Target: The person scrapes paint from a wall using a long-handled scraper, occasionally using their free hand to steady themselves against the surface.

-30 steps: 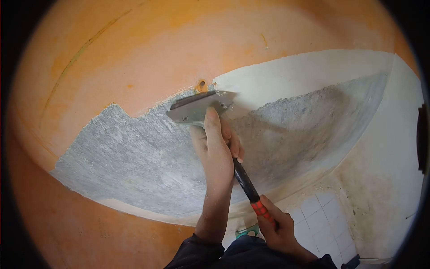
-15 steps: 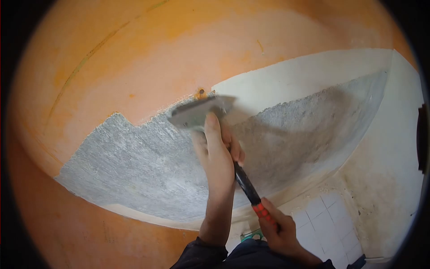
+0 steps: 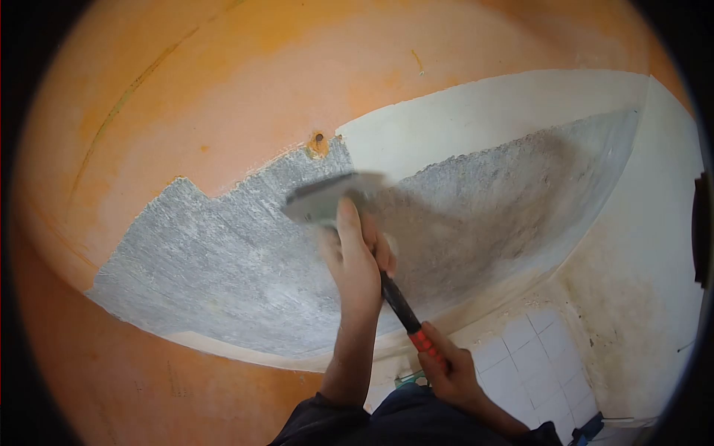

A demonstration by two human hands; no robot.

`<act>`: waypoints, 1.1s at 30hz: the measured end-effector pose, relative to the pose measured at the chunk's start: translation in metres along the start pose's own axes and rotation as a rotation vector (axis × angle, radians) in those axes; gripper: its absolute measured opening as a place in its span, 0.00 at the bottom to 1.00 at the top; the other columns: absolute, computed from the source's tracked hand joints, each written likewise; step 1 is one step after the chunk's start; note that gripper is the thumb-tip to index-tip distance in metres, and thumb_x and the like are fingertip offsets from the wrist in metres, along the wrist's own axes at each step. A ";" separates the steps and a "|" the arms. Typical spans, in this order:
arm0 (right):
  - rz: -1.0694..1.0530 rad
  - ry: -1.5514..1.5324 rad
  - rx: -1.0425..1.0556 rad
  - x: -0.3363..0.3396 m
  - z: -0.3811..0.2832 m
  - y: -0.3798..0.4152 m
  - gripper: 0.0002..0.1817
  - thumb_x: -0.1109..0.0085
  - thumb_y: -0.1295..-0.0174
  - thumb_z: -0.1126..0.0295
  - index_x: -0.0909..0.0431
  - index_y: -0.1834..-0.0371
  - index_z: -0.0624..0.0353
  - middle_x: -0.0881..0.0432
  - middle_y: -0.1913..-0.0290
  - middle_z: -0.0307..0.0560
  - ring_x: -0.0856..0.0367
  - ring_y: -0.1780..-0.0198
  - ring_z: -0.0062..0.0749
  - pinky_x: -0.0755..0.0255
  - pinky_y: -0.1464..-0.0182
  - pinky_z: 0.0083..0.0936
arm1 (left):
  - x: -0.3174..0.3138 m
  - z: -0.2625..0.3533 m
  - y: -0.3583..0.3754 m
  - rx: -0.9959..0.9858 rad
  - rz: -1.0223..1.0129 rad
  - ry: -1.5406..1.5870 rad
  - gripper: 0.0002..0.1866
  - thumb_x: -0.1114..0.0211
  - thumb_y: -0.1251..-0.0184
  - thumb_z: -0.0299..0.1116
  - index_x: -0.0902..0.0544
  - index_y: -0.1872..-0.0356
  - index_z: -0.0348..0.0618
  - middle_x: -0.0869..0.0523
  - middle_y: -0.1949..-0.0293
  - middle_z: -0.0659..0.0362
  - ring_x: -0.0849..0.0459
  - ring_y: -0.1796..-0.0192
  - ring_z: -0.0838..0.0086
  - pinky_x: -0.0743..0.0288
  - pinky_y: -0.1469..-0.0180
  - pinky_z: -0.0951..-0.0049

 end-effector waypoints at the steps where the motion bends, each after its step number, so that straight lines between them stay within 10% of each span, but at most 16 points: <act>1: -0.003 0.001 -0.001 -0.002 0.015 0.006 0.27 0.40 0.37 0.73 0.32 0.34 0.64 0.15 0.59 0.49 0.23 0.69 0.16 0.28 0.65 0.17 | 0.009 -0.016 0.009 0.047 0.031 -0.020 0.14 0.47 0.25 0.44 0.34 0.66 0.48 0.39 0.83 0.68 0.41 0.89 0.86 0.49 0.91 0.82; 10: 0.063 0.433 0.201 -0.002 0.061 0.035 0.31 0.36 0.46 0.75 0.30 0.35 0.61 0.21 0.74 0.49 0.21 0.76 0.40 0.28 0.73 0.29 | 0.028 -0.059 0.021 0.135 -0.025 -0.028 0.16 0.50 0.23 0.46 0.37 0.68 0.49 0.39 0.83 0.68 0.41 0.89 0.86 0.47 0.91 0.81; 33: 0.093 0.290 0.255 0.003 0.013 0.029 0.30 0.38 0.45 0.76 0.31 0.36 0.62 0.23 0.81 0.48 0.23 0.83 0.40 0.30 0.79 0.31 | 0.006 -0.025 0.013 0.101 -0.008 -0.001 0.13 0.50 0.23 0.43 0.37 0.67 0.48 0.38 0.82 0.68 0.40 0.89 0.86 0.46 0.91 0.81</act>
Point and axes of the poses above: each hand's wrist, its own y-axis away from the middle knuckle, its own x-axis out of the back of the hand, z = x × y, the point moved 10 cm from there along -y, towards the middle knuckle
